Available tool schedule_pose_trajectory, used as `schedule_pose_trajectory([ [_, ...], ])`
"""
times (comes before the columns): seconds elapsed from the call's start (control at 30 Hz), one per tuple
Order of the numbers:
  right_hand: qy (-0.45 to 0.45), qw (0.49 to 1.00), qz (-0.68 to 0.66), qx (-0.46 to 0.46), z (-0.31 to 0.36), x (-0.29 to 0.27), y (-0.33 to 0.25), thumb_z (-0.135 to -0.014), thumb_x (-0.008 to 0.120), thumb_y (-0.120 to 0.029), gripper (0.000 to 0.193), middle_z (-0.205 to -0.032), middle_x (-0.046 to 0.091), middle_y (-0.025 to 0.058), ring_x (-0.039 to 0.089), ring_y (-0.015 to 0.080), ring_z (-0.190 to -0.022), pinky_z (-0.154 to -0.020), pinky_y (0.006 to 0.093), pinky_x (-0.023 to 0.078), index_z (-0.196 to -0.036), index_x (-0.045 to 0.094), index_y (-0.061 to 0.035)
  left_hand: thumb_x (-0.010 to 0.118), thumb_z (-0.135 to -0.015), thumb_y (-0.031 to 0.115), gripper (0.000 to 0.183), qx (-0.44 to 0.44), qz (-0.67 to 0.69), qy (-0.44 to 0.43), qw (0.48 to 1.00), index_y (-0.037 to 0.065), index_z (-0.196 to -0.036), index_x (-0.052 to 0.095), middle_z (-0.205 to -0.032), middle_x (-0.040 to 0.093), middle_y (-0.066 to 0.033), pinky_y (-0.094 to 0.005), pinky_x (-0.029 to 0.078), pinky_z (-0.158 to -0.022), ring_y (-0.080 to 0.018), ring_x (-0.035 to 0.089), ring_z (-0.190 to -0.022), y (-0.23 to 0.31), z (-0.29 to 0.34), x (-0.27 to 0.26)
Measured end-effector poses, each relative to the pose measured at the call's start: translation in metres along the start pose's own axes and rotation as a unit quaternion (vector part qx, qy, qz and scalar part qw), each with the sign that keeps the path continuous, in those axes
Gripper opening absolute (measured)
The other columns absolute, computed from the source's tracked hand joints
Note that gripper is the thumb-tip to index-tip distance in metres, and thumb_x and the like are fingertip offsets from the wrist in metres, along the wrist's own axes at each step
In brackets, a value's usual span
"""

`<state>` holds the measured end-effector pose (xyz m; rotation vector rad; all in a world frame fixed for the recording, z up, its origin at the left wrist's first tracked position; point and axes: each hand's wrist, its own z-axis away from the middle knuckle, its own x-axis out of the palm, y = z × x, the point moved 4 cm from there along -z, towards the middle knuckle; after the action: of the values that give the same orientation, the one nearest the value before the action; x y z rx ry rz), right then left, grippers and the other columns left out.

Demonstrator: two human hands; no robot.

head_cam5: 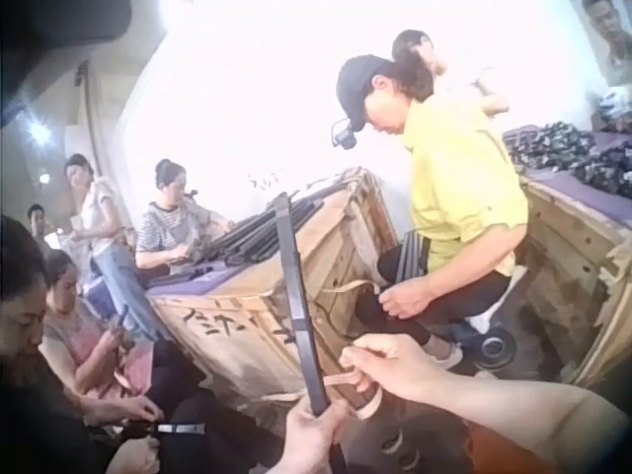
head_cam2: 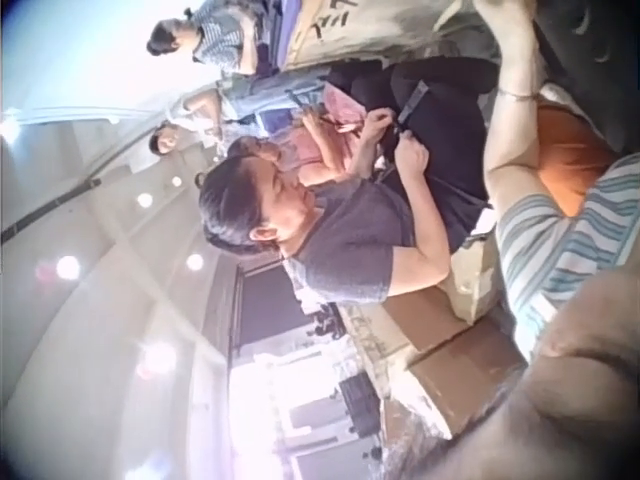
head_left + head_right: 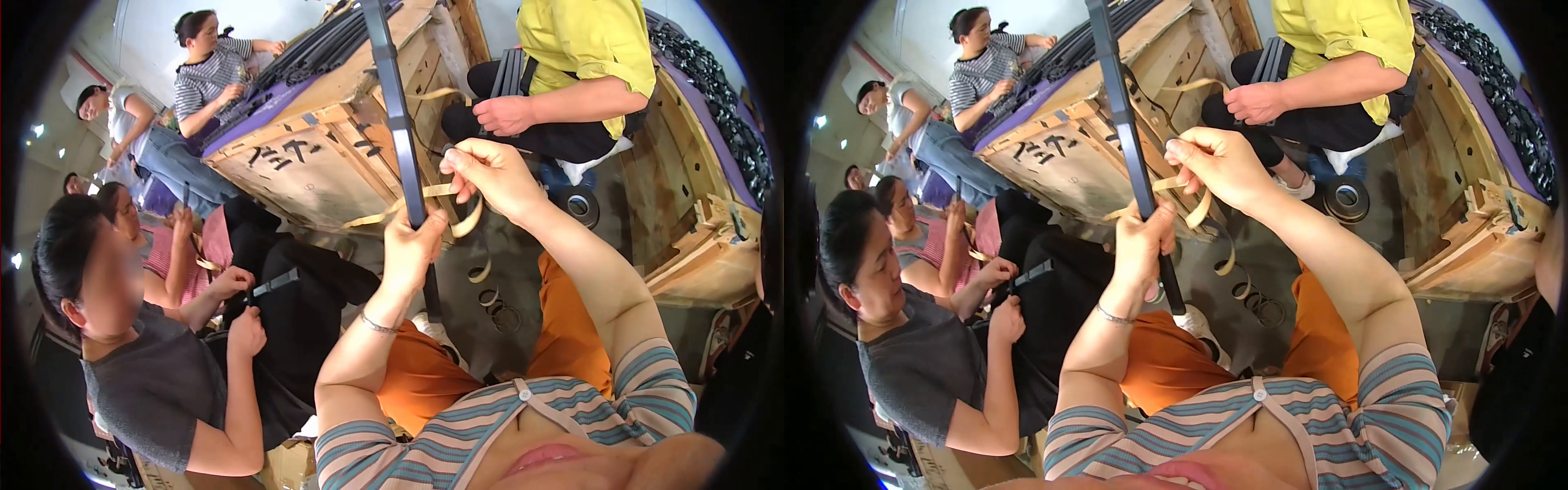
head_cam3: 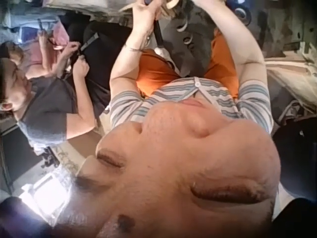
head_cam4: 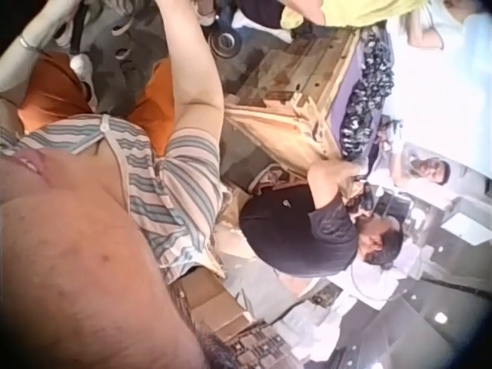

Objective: Applying adhesive tape around a black plastic component or pole as part of an assembly process.

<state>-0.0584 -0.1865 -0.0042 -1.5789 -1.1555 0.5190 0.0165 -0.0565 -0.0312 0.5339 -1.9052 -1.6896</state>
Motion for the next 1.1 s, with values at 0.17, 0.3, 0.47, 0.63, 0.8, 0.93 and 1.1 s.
schedule_pose_trajectory([
  [0.17,0.042,0.997,-0.059,-0.009,-0.005,0.012,0.013,-0.088,0.057,-0.019,0.023,-0.075,0.062,0.0034,0.057,0.0062,-0.065,-0.058,0.0196,0.047,-0.092,0.063,0.0022,0.060,-0.084,0.011,0.014,-0.015,0.012,-0.024,1.000,0.005,-0.079,0.047,-0.051,0.041,0.0032,-0.0198,0.026,-0.037,-0.0046,0.034,-0.038,-0.012,0.004,0.005],
  [0.3,0.023,1.000,-0.014,-0.001,-0.012,0.020,0.020,-0.085,0.060,-0.017,0.018,-0.071,0.060,0.0008,0.052,0.0051,-0.063,-0.059,0.0182,0.043,-0.086,0.064,0.0009,0.058,-0.085,0.011,0.014,-0.029,-0.053,-0.005,0.998,0.005,-0.080,0.047,-0.052,0.042,0.0026,-0.0205,0.028,-0.038,-0.0057,0.036,-0.039,-0.008,0.001,-0.002],
  [0.47,0.074,0.995,-0.051,-0.031,-0.020,0.016,0.017,-0.082,0.064,-0.015,0.017,-0.071,0.058,-0.0005,0.049,0.0040,-0.063,-0.057,0.0164,0.041,-0.086,0.064,0.0014,0.046,-0.092,0.024,0.023,-0.052,0.063,-0.112,0.990,0.003,-0.082,0.047,-0.059,0.045,-0.0008,-0.0209,0.035,-0.046,-0.0099,0.043,-0.048,-0.007,-0.001,-0.005],
  [0.63,0.046,0.998,0.020,-0.033,-0.017,0.020,0.014,-0.089,0.053,-0.018,0.021,-0.078,0.060,0.0018,0.048,0.0041,-0.060,-0.054,0.0172,0.041,-0.091,0.062,0.0011,0.042,-0.094,0.028,0.027,-0.059,0.095,-0.083,0.990,0.004,-0.083,0.049,-0.057,0.044,-0.0003,-0.0201,0.029,-0.042,-0.0084,0.037,-0.045,-0.014,0.002,-0.032],
  [0.8,-0.098,0.974,0.205,-0.013,-0.011,0.021,0.001,-0.093,0.046,-0.021,0.022,-0.069,0.051,-0.0044,0.042,0.0020,-0.062,-0.054,0.0159,0.036,-0.092,0.060,-0.0033,0.041,-0.093,0.025,0.026,-0.016,0.027,-0.046,0.998,0.003,-0.082,0.048,-0.057,0.042,-0.0017,-0.0212,0.027,-0.042,-0.0089,0.035,-0.046,0.000,0.001,-0.041],
  [0.93,-0.132,0.968,0.205,-0.055,-0.010,0.031,0.003,-0.091,0.049,-0.018,0.022,-0.069,0.051,-0.0027,0.045,0.0044,-0.068,-0.065,0.0202,0.040,-0.085,0.058,0.0008,0.041,-0.093,0.025,0.026,-0.018,0.050,-0.054,0.997,0.003,-0.083,0.048,-0.057,0.043,-0.0021,-0.0216,0.028,-0.042,-0.0093,0.034,-0.045,0.001,0.001,-0.039],
  [1.1,-0.108,0.966,0.225,-0.074,-0.011,0.029,0.009,-0.091,0.051,-0.023,0.024,-0.068,0.054,0.0004,0.046,0.0063,-0.065,-0.061,0.0227,0.039,-0.089,0.061,-0.0015,0.042,-0.093,0.027,0.027,-0.029,0.050,-0.047,0.997,0.003,-0.084,0.048,-0.056,0.042,-0.0027,-0.0221,0.028,-0.042,-0.0103,0.034,-0.045,-0.001,0.005,-0.033],
])
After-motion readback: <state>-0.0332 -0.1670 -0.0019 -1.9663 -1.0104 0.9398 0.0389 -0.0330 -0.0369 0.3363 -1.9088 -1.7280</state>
